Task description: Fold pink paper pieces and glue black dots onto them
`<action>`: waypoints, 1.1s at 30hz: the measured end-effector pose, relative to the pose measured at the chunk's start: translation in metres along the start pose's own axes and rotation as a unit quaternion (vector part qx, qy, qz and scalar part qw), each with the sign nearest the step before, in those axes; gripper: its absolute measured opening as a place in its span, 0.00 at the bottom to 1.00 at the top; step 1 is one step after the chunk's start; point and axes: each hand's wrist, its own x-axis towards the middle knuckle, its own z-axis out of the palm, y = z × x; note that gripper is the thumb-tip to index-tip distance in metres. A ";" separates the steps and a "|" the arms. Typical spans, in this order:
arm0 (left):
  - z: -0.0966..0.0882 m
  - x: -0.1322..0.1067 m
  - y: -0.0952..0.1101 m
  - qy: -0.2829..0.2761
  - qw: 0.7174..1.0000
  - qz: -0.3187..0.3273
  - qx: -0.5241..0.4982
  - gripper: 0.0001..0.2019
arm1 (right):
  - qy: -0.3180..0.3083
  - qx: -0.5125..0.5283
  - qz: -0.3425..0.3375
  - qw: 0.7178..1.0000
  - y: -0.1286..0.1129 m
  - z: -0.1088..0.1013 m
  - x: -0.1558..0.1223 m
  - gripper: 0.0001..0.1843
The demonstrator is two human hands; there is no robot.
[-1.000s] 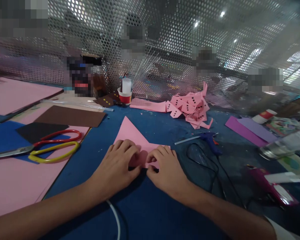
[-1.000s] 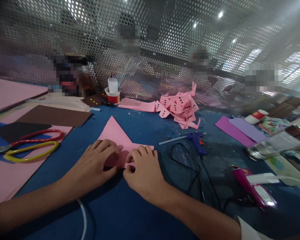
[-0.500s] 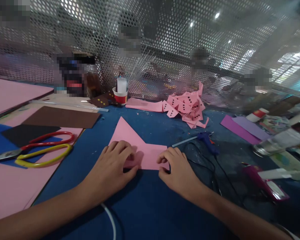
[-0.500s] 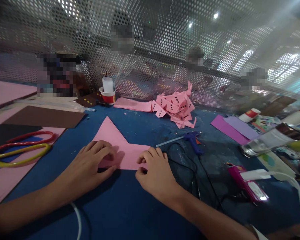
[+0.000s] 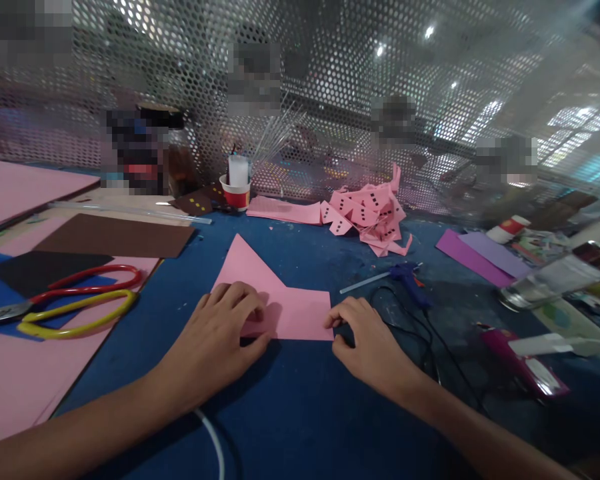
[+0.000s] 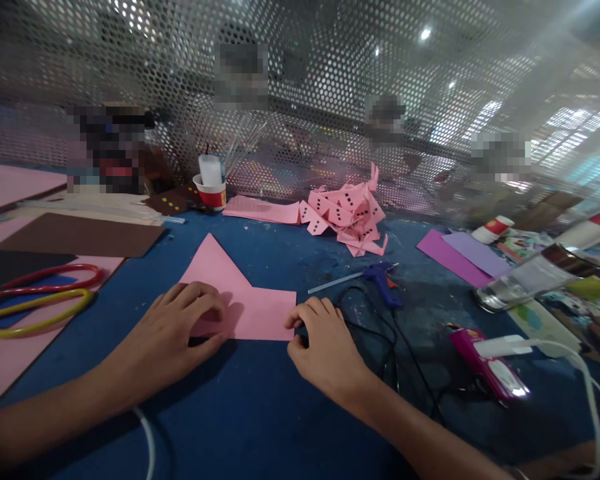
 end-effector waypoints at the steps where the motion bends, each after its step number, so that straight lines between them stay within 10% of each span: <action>1: 0.000 0.000 0.000 0.000 1.000 -0.001 0.001 0.11 | 0.001 0.003 -0.001 1.000 0.001 0.000 0.000 0.18; 9: -0.001 0.003 0.008 -0.001 1.000 -0.011 0.027 0.13 | 0.031 0.013 -0.034 0.999 0.000 0.007 -0.001 0.04; 33: -0.012 -0.001 0.009 -0.035 0.999 -0.031 -0.022 0.09 | 0.028 -0.017 -0.042 0.999 0.004 0.010 -0.002 0.05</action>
